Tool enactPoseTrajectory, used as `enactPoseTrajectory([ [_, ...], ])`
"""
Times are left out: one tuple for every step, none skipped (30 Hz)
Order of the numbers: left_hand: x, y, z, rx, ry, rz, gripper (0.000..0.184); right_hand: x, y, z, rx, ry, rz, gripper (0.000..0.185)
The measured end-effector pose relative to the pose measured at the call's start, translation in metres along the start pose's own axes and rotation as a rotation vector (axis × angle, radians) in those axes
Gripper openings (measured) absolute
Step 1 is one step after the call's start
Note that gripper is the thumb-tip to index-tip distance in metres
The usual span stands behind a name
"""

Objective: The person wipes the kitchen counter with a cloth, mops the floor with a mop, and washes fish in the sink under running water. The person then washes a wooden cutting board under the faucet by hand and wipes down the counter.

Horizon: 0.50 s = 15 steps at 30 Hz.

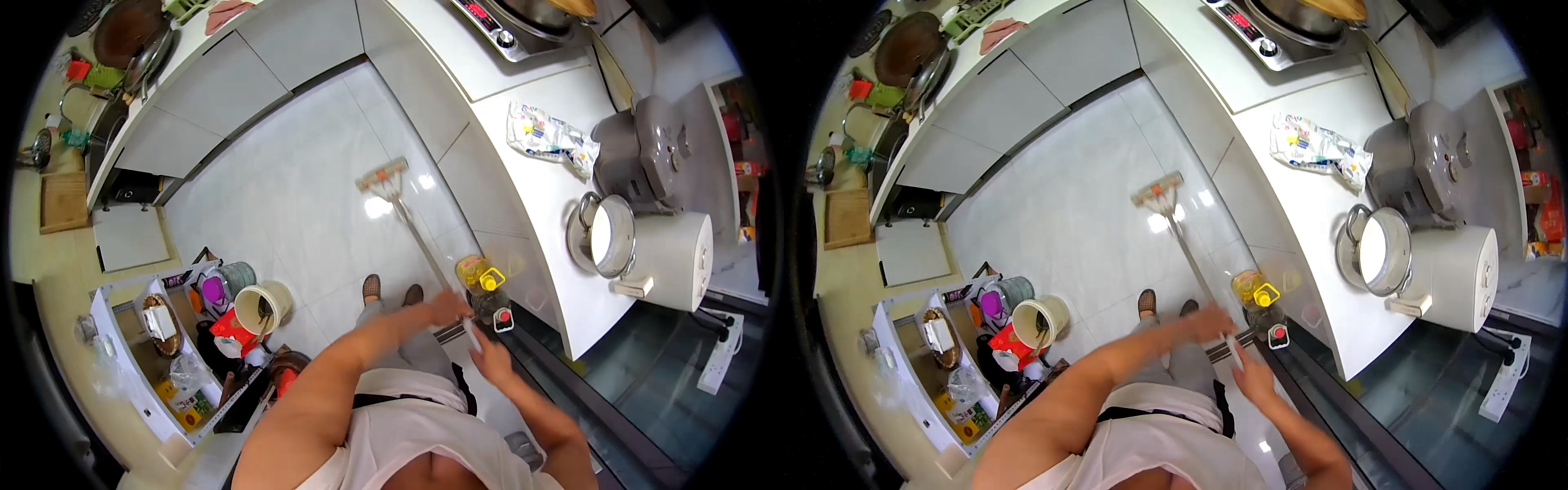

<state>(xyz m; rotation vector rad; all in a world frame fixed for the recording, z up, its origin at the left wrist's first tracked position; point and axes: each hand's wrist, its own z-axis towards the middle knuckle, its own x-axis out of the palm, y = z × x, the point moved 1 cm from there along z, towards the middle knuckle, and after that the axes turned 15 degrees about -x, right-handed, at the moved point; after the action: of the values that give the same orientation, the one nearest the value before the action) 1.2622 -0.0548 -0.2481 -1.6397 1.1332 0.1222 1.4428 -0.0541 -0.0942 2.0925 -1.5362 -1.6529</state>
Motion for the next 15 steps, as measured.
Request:
enactPoseTrajectory([
  [0.008, -0.027, 0.003, -0.018, 0.137, 0.038, 0.03, -0.005, -0.002, -0.033, 0.062, 0.085, -0.044, 0.066],
  [0.025, -0.043, 0.003, 0.094, 0.125, 0.033, 0.028, -0.013, 0.001, -0.058, 0.086, 0.136, -0.02, 0.067],
  [0.038, -0.054, 0.004, 0.206, 0.115, 0.029, 0.026, -0.02, 0.007, -0.077, 0.086, 0.135, -0.008, 0.066],
  [0.051, -0.064, 0.01, 0.18, 0.185, 0.054, 0.024, -0.022, 0.011, -0.088, 0.093, 0.135, 0.009, 0.066],
  [0.058, -0.068, 0.02, 0.154, 0.252, 0.087, 0.022, -0.022, 0.008, -0.081, 0.083, 0.116, -0.008, 0.064],
  [0.054, -0.069, 0.019, 0.132, 0.321, 0.115, 0.02, -0.021, 0.006, -0.075, 0.078, 0.102, -0.024, 0.063],
  [0.048, -0.064, 0.015, 0.112, 0.316, 0.095, 0.018, -0.021, 0.008, -0.071, 0.079, 0.092, -0.042, 0.062],
  [0.037, -0.052, 0.017, 0.09, 0.304, 0.08, 0.015, -0.018, 0.006, -0.058, 0.038, 0.073, -0.032, 0.061],
  [0.018, -0.035, 0.02, 0.07, 0.288, 0.067, 0.013, -0.012, 0.0, -0.039, -0.004, 0.051, -0.026, 0.06],
  [0.002, -0.011, 0.02, 0.041, 0.247, 0.058, 0.012, -0.008, -0.002, -0.02, -0.042, 0.032, -0.018, 0.06],
  [-0.008, 0.007, 0.012, 0.014, 0.219, 0.031, 0.011, -0.012, 0.01, 0.005, -0.025, 0.068, -0.044, 0.059],
  [-0.027, 0.033, 0.004, -0.031, 0.144, 0.04, 0.01, -0.015, 0.023, 0.047, -0.017, 0.093, -0.072, 0.058],
  [-0.053, 0.068, -0.002, -0.078, 0.062, 0.063, 0.01, -0.01, 0.031, 0.09, -0.045, 0.078, -0.104, 0.058],
  [-0.056, 0.113, -0.002, -0.1, -0.068, 0.104, 0.009, -0.005, 0.04, 0.129, -0.071, 0.065, -0.135, 0.058],
  [-0.096, 0.139, -0.021, -0.253, -0.122, 0.056, 0.007, -0.003, 0.051, 0.173, -0.085, 0.061, -0.11, 0.057],
])
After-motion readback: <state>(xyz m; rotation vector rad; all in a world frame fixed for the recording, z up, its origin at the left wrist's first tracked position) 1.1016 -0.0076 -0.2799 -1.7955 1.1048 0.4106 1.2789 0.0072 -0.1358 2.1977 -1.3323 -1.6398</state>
